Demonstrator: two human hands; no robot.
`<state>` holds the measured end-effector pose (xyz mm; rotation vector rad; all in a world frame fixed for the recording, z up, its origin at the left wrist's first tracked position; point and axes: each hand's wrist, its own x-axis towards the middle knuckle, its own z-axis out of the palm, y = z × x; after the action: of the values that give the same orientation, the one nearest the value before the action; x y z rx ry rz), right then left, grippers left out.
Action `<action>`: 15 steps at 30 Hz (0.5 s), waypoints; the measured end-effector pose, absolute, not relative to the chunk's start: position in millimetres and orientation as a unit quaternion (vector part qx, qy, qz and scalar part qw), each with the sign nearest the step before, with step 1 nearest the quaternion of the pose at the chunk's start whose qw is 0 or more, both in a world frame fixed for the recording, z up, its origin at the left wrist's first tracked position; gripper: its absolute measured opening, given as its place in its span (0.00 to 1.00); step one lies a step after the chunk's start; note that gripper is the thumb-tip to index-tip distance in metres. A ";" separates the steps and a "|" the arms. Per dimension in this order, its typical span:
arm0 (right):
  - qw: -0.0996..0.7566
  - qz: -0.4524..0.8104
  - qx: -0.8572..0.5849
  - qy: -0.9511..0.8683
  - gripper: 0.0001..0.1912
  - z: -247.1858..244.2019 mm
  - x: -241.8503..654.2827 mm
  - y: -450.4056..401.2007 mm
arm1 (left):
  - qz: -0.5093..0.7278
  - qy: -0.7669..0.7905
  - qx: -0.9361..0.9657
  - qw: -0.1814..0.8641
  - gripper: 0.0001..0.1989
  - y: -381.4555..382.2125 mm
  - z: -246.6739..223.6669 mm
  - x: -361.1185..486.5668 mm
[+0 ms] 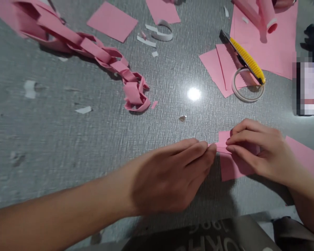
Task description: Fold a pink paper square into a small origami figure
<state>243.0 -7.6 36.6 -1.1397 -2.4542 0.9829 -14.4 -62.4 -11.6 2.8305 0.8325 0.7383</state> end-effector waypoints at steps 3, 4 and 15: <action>0.129 0.339 -0.399 -0.842 0.08 35.9 242.8 -8.9 | 0.245 0.268 0.931 0.047 0.12 -62.5 -10.6 -14.7; 0.129 0.339 -0.400 -0.842 0.08 35.7 242.9 -9.4 | 0.242 0.265 0.932 0.044 0.13 -62.1 -10.3 -15.1; 0.136 0.346 -0.382 -0.846 0.10 33.3 244.2 -10.0 | 0.272 0.251 0.927 0.061 0.12 -48.5 -14.2 -12.6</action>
<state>244.2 -10.0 33.3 -1.1054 -2.4506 1.0017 -12.6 -48.5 -14.2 2.8034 0.7595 0.8226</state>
